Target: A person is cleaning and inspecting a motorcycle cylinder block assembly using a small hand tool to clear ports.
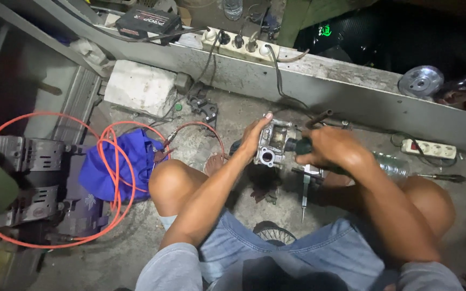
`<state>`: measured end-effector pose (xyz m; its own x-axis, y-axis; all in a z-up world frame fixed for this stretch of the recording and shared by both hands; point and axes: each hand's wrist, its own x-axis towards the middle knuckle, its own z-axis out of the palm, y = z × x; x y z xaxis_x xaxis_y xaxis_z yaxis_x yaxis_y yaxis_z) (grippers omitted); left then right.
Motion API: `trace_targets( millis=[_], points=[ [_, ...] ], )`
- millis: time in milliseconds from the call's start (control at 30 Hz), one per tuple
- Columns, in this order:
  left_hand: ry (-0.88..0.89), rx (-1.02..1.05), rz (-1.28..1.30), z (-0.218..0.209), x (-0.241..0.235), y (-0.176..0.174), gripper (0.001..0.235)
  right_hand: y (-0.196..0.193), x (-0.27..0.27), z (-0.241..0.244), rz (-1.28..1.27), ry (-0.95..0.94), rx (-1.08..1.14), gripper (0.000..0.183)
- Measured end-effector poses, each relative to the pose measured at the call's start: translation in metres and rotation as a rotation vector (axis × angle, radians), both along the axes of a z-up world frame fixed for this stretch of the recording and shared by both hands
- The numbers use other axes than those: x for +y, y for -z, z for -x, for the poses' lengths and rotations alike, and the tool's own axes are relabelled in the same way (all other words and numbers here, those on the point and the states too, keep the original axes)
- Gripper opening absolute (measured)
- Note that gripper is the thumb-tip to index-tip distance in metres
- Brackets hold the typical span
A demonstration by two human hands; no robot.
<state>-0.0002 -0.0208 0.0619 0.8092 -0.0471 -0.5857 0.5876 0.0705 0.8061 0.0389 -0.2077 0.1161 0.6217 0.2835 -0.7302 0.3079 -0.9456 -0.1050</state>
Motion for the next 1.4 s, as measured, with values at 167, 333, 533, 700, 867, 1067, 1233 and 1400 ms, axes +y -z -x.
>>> trace_targets(
  millis=[167, 333, 533, 700, 867, 1067, 1233, 1400],
  points=[
    [-0.032, 0.001, -0.030, -0.001, 0.003, 0.003, 0.102, 0.017, -0.010, 0.001, 0.049, -0.040, -0.018, 0.088],
    [-0.067, -0.033, -0.055, -0.003, 0.011, 0.029, 0.109, 0.028, -0.020, 0.000, 0.019, -0.032, -0.017, 0.083],
    [-0.121, -0.040, -0.107, -0.002, 0.011, 0.032, 0.111, 0.047, -0.024, -0.005, 0.030, -0.068, -0.113, 0.080],
    [-0.247, -0.072, -0.070, -0.002, 0.010, 0.022, 0.098, 0.033, -0.006, -0.019, -0.304, 0.128, -0.109, 0.087],
    [-0.464, 0.046, 0.128, -0.007, -0.003, -0.019, 0.105, 0.101, -0.020, -0.031, -0.786, 0.309, -0.235, 0.081],
    [-0.642, -0.017, 0.189, -0.020, 0.006, -0.009, 0.103, 0.254, -0.053, -0.043, -0.946, 0.500, -0.377, 0.068],
    [-0.672, 0.009, 0.171, -0.010, -0.001, -0.033, 0.097, 0.248, -0.043, 0.000, -0.691, 0.422, -0.259, 0.093],
    [-0.626, -0.076, 0.151, -0.004, 0.007, -0.037, 0.086, 0.277, -0.062, 0.009, -0.692, 0.159, -0.194, 0.070]
  ],
)
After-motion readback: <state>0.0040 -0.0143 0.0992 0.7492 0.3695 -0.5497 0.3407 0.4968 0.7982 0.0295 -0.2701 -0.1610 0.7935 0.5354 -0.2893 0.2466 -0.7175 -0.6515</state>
